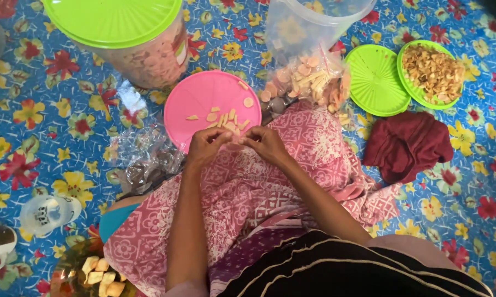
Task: Preparing small circular food items by hand on a pink plate while sitting on the floor
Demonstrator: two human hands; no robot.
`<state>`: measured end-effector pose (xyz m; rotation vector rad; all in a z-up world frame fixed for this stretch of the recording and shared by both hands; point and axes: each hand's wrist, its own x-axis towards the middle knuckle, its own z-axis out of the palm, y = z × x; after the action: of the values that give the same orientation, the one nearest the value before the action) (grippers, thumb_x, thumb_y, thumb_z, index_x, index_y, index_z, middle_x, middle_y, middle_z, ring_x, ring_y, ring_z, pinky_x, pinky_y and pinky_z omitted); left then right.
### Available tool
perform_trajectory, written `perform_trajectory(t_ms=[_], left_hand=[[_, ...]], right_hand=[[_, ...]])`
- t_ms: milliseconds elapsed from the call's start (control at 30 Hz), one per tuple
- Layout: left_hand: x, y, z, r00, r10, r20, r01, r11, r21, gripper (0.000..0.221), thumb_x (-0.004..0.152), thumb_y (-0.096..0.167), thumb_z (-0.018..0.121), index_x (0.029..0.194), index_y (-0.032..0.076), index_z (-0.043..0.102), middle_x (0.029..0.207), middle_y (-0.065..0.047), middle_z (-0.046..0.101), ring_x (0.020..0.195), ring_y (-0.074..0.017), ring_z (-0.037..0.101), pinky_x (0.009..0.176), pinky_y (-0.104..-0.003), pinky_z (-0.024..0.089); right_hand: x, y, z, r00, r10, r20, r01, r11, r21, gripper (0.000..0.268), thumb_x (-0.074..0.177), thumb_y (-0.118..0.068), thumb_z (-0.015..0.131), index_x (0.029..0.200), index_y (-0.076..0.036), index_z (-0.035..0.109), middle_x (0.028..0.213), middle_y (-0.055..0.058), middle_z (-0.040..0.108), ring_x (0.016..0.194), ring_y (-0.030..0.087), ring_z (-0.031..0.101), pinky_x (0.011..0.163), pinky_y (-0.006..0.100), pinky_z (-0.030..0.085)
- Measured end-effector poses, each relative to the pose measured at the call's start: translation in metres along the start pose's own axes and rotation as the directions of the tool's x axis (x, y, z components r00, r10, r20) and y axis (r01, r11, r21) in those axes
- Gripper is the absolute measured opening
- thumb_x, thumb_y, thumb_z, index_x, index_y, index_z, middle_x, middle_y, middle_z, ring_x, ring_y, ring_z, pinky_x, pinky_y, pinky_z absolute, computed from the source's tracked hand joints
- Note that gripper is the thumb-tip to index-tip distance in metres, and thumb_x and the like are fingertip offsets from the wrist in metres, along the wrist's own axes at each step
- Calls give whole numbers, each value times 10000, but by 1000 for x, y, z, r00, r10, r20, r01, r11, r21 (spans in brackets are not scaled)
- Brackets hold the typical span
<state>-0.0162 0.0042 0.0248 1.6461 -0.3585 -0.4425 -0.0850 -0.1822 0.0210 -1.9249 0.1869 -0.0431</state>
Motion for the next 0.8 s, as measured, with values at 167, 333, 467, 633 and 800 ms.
perform_trajectory(t_ms=[167, 333, 467, 633, 800], left_hand=[[1, -14, -2, 998, 53, -17, -51, 993, 106, 70, 817, 186, 711, 797, 120, 719, 663, -48, 672, 630, -108, 618, 564, -220, 500], [2, -14, -1, 998, 65, -19, -61, 985, 163, 121, 835, 211, 688, 737, 143, 708, 627, -35, 671, 593, -124, 631, 546, -235, 498], [-2, 6, 8, 991, 74, -114, -65, 994, 84, 81, 852, 209, 672, 844, 133, 697, 707, -49, 677, 656, -107, 616, 604, -252, 505], [3, 0, -7, 905, 121, -408, -135, 991, -7, 165, 897, 171, 645, 1015, 58, 662, 858, -127, 652, 763, -158, 585, 690, -299, 512], [16, -32, -25, 782, 98, -616, -130, 992, -7, 136, 875, 189, 638, 929, 70, 674, 697, -96, 656, 609, -146, 619, 561, -236, 543]], right_hand=[[-1, 8, 1, 998, 17, 56, -17, 1000, -2, 134, 770, -148, 735, 899, -123, 713, 725, 60, 659, 696, 142, 627, 597, 237, 490], [-4, 5, -1, 997, 34, 73, -33, 999, -18, 140, 759, -128, 741, 895, -111, 711, 704, 63, 651, 683, 146, 621, 580, 241, 487], [2, 15, -8, 999, 9, 33, -10, 1000, 13, 129, 775, -105, 722, 903, -110, 700, 704, 56, 644, 672, 143, 623, 583, 246, 498], [20, -32, -55, 996, -20, -83, 33, 988, 152, 191, 842, 16, 601, 992, -84, 665, 759, 57, 628, 666, 143, 611, 625, 265, 525], [71, 13, -131, 970, -106, -218, 150, 969, 195, 174, 926, -18, 551, 1052, -129, 598, 859, 3, 594, 736, 83, 590, 703, 208, 509]])
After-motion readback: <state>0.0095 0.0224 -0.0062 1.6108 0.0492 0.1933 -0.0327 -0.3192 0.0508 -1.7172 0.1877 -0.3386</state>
